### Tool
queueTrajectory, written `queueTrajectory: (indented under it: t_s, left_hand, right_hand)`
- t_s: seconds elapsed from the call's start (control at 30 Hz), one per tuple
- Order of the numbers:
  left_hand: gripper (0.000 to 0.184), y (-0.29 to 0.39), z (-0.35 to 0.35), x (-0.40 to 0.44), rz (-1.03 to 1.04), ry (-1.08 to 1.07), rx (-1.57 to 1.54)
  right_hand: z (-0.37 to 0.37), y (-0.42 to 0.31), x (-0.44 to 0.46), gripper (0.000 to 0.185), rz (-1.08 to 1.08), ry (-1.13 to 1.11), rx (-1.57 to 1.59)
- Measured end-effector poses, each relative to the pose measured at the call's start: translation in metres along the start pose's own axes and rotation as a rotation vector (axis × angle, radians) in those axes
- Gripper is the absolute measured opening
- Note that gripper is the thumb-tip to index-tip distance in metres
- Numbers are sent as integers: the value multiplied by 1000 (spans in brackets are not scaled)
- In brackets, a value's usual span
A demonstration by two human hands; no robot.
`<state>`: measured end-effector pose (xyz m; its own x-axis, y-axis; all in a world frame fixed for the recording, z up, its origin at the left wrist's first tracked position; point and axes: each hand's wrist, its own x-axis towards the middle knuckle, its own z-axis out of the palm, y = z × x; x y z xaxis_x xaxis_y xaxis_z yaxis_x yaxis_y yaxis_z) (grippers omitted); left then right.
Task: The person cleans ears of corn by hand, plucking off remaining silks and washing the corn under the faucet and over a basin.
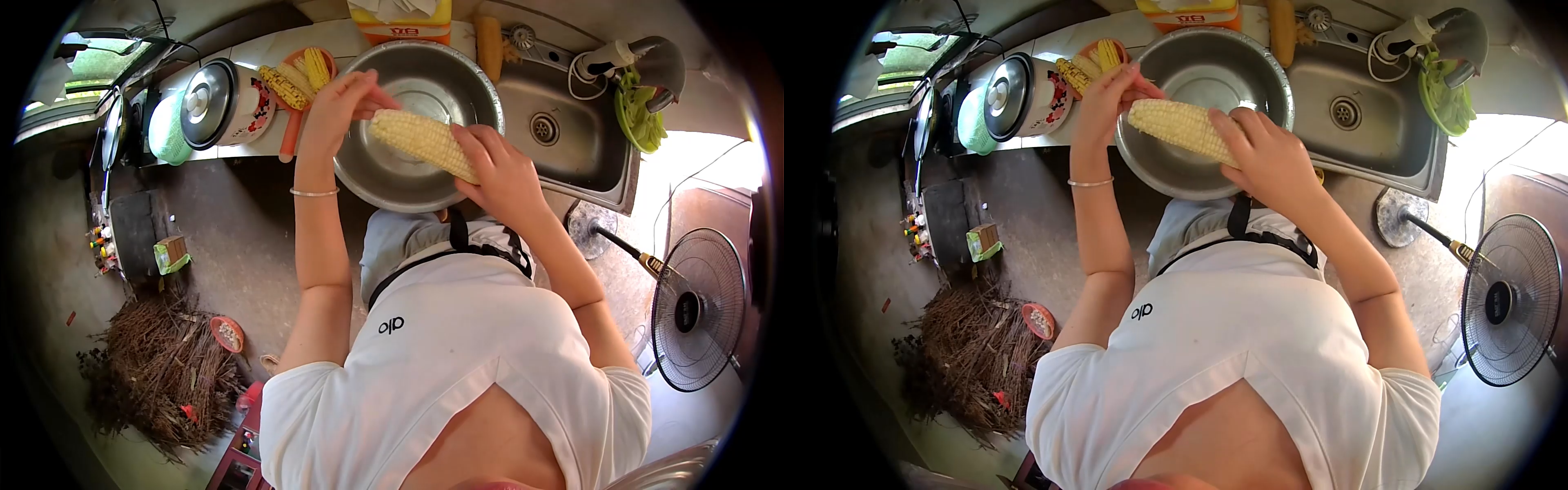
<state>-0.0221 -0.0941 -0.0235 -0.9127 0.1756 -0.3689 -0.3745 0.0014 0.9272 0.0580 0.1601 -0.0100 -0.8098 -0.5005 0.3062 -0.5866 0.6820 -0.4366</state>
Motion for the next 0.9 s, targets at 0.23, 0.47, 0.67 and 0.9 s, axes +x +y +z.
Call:
queueTrajectory:
  t_s: [0.23, 0.47, 0.67, 0.9]
  left_hand:
    - [30, -215, -15, 82, 451, 16, 1164]
    - [38, -62, 34, 7, 452, 132, 45]
    - [33, 6, 70, -37, 420, -90, -174]
    - [32, 10, 72, -31, 339, 127, -70]
  right_hand:
    - [1, 5, -10, 65, 203, 52, 236]
    - [2, 0, -11, 63, 374, 68, 395]
    - [2, -9, -13, 66, 278, 85, 236]
    - [5, -9, -13, 69, 116, 120, 7]
